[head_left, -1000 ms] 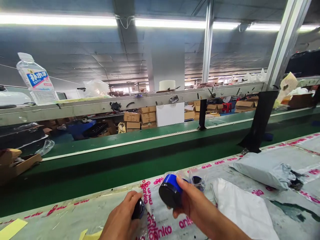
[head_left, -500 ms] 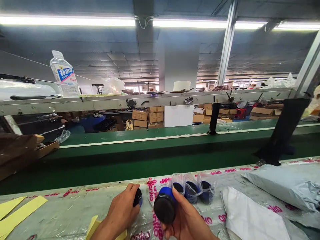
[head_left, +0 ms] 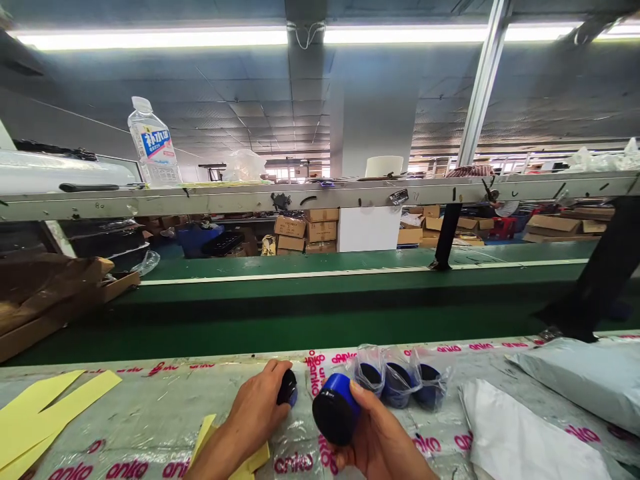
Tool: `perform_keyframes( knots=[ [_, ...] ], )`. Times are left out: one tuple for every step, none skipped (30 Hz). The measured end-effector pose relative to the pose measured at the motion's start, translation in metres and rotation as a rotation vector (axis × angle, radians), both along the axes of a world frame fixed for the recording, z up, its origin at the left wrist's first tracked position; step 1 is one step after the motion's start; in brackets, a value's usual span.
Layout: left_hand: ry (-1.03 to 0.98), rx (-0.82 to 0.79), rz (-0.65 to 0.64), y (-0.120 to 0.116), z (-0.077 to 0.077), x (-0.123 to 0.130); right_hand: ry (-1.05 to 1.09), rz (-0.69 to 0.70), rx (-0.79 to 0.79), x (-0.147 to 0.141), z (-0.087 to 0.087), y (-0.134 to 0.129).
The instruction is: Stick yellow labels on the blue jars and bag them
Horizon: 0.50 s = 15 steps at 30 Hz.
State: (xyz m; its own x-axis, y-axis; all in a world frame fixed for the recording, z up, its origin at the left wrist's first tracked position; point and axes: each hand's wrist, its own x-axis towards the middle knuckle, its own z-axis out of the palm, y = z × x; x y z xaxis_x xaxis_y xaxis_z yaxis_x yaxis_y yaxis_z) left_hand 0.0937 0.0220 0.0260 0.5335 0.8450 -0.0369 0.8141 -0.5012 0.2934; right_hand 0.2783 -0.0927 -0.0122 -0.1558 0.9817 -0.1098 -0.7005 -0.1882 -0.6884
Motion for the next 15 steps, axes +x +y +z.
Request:
perform_keyframes(
  knots=[
    [-0.012,-0.003,0.001,-0.001,0.001,-0.001,-0.002,-0.015,0.006,-0.001,-0.001,0.0],
    [-0.024,-0.006,0.003,-0.001,0.002,-0.003,-0.01,-0.033,0.014,-0.002,-0.001,0.0],
    [-0.036,-0.006,0.007,-0.002,0.002,-0.004,-0.024,-0.047,0.023,-0.003,-0.002,-0.001],
    [-0.046,-0.006,0.011,-0.002,0.003,-0.007,-0.042,-0.053,0.036,-0.004,-0.002,-0.001],
    [-0.054,-0.005,0.013,-0.002,0.003,-0.009,-0.06,-0.054,0.048,-0.004,-0.002,-0.001],
    [-0.059,-0.003,0.014,-0.001,0.004,-0.011,-0.075,-0.052,0.057,-0.005,-0.002,0.0],
    [-0.062,0.0,0.015,-0.001,0.005,-0.013,-0.087,-0.049,0.058,-0.006,-0.002,0.001],
    [-0.063,0.005,0.016,0.0,0.005,-0.015,-0.097,-0.047,0.056,-0.007,-0.002,0.002],
    [-0.063,0.01,0.018,0.001,0.006,-0.017,-0.105,-0.048,0.051,-0.008,-0.002,0.004],
    [-0.062,0.013,0.021,0.002,0.006,-0.018,-0.116,-0.05,0.049,-0.009,-0.003,0.005],
    [-0.06,0.015,0.021,0.003,0.006,-0.019,-0.13,-0.051,0.051,-0.01,-0.004,0.007],
    [-0.059,0.014,0.019,0.004,0.005,-0.019,-0.147,-0.054,0.057,-0.011,-0.004,0.01],
    [-0.058,0.011,0.012,0.005,0.005,-0.02,-0.167,-0.063,0.062,-0.012,-0.005,0.012],
    [-0.057,0.005,-0.001,0.005,0.004,-0.02,-0.19,-0.079,0.064,-0.013,-0.006,0.013],
    [-0.053,-0.002,-0.013,0.005,0.003,-0.02,-0.213,-0.099,0.063,-0.014,-0.006,0.015]
  ],
)
